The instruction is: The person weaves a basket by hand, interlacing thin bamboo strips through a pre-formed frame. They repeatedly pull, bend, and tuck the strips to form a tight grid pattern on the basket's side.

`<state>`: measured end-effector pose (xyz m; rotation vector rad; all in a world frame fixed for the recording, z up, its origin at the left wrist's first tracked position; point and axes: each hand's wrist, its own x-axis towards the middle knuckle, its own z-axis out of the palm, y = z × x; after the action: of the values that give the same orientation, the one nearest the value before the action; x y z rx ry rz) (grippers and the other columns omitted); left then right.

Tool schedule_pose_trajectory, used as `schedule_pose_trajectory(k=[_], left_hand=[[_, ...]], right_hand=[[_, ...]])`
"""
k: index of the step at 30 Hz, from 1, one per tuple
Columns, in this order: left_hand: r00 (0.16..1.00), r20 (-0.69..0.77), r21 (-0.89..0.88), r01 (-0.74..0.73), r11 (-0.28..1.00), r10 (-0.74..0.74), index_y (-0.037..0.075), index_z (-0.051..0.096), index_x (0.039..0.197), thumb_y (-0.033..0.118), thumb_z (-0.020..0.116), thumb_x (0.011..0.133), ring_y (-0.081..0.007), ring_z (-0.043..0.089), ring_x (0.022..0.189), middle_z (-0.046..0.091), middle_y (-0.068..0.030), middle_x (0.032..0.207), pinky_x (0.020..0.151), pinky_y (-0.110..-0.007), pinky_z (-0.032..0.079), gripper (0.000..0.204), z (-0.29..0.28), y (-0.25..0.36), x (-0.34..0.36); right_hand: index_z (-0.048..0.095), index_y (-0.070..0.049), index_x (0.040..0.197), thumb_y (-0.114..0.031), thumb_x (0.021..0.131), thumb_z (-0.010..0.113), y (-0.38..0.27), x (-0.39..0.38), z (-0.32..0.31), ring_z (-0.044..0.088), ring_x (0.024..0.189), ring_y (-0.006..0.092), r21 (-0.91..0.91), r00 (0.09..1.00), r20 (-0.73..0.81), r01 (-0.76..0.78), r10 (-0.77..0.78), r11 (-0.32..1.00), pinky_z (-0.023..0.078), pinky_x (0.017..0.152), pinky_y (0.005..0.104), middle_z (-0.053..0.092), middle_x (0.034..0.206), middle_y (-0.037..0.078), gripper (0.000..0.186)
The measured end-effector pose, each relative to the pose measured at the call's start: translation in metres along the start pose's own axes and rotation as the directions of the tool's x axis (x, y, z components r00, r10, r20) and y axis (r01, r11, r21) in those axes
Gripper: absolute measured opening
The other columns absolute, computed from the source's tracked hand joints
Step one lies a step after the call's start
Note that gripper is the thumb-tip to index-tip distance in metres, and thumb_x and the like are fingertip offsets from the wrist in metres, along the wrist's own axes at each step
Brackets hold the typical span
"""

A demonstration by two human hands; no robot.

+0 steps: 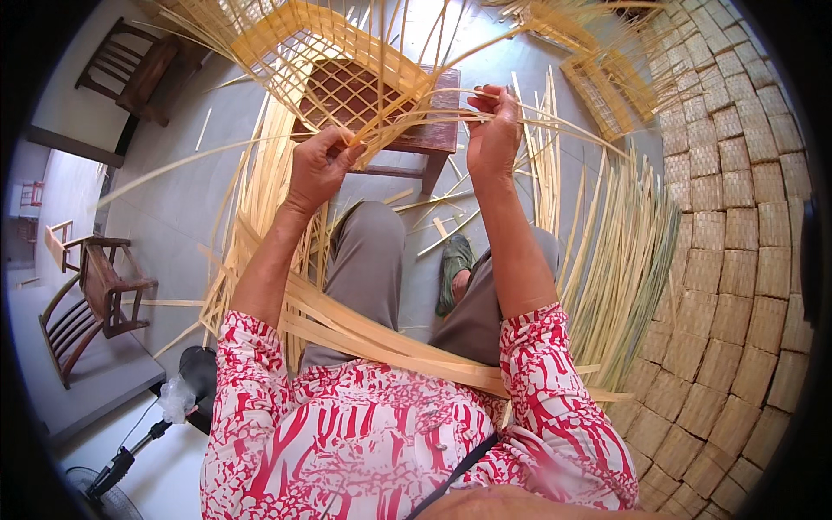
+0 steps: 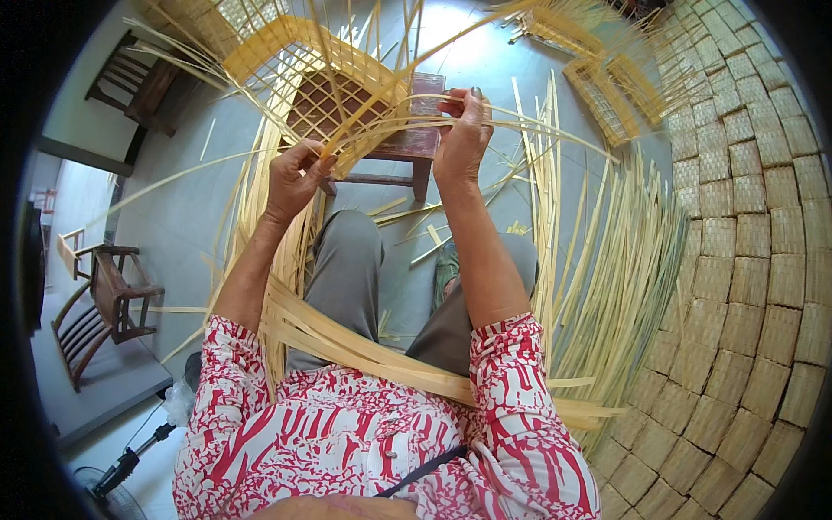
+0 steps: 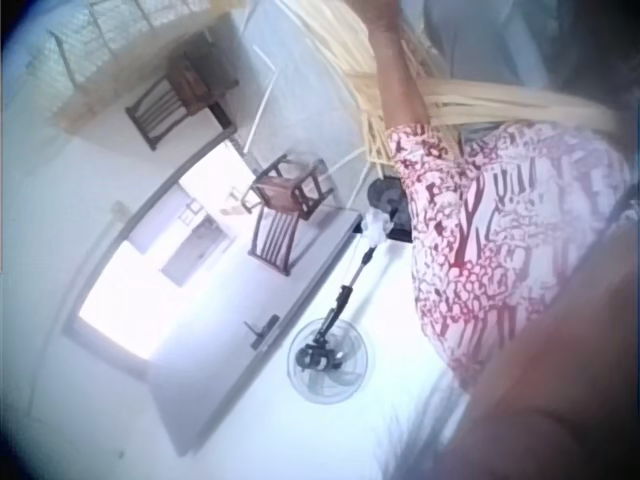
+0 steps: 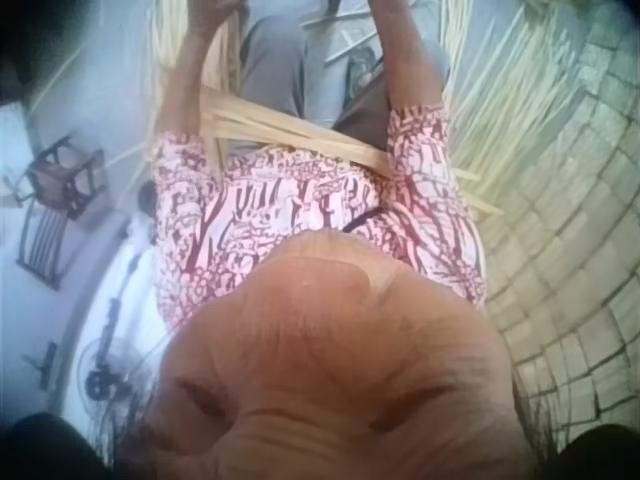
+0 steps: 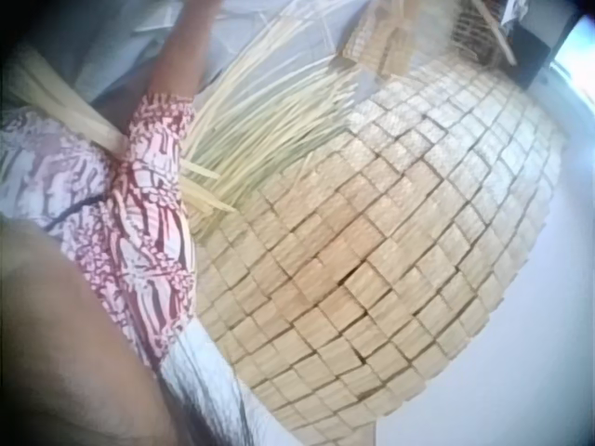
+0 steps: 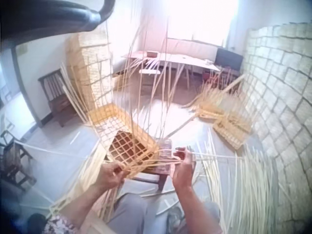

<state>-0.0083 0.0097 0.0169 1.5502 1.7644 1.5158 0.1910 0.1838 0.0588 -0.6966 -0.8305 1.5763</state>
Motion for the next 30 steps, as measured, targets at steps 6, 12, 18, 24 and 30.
schedule_pose_trajectory(k=[6,12,18,24,30], left_hand=[[0.959,0.214,0.032,0.183,0.983,-0.186,0.003,0.070,0.090,0.013,0.079,0.090,-0.0037,0.061,0.064,0.066,0.0007,0.069,0.058,-0.023,0.050,0.014,-0.019,0.013,0.014],[0.842,0.404,0.152,0.324,0.934,-0.358,0.002,0.071,0.088,0.009,0.075,0.092,-0.0048,0.061,0.065,0.066,0.0015,0.071,0.058,-0.023,0.050,0.009,-0.063,0.018,0.042],[0.803,0.506,0.137,0.286,0.948,-0.315,0.003,0.075,0.095,0.009,0.077,0.091,-0.0058,0.062,0.072,0.070,0.0001,0.079,0.064,-0.023,0.051,0.007,-0.119,0.002,0.049],[0.803,0.501,0.211,0.249,0.945,-0.323,0.002,0.076,0.095,0.010,0.079,0.090,-0.0063,0.064,0.080,0.072,0.0012,0.084,0.070,-0.024,0.053,0.010,-0.138,-0.014,0.040],[0.849,0.457,0.209,0.188,0.960,-0.266,0.002,0.076,0.096,0.009,0.078,0.092,-0.0027,0.055,0.071,0.067,0.0045,0.079,0.061,-0.021,0.045,0.009,-0.135,-0.005,0.036]], right_hand=[[0.065,-0.005,0.116,-0.036,0.105,0.053,-0.018,-0.023,-0.005,0.055,0.093,0.0118,-0.342,0.878,0.360,0.437,-0.314,0.832,0.047,0.078,0.0284,0.060,0.103,0.004,0.035],[0.053,-0.007,0.145,-0.082,0.077,0.064,-0.036,-0.013,0.002,0.053,0.111,0.0197,-0.296,0.645,0.719,0.622,-0.259,0.725,0.049,0.090,0.0334,0.053,0.127,0.008,0.102],[0.058,-0.020,0.140,-0.045,0.087,0.075,-0.024,0.013,0.017,0.059,0.126,0.0351,-0.386,0.490,0.764,0.869,-0.420,0.310,0.053,0.100,0.0457,0.059,0.139,0.012,0.060],[0.070,-0.017,0.112,-0.022,0.092,0.069,0.007,0.019,0.025,0.069,0.096,0.0284,-0.474,0.487,0.798,0.871,-0.355,0.128,0.058,0.080,0.0425,0.067,0.113,0.001,0.021],[0.070,-0.015,0.099,-0.019,0.099,0.062,0.042,0.016,0.006,0.069,0.084,0.0309,-0.620,0.608,0.748,0.783,-0.266,0.047,0.056,0.070,0.0431,0.066,0.096,0.004,0.009]])
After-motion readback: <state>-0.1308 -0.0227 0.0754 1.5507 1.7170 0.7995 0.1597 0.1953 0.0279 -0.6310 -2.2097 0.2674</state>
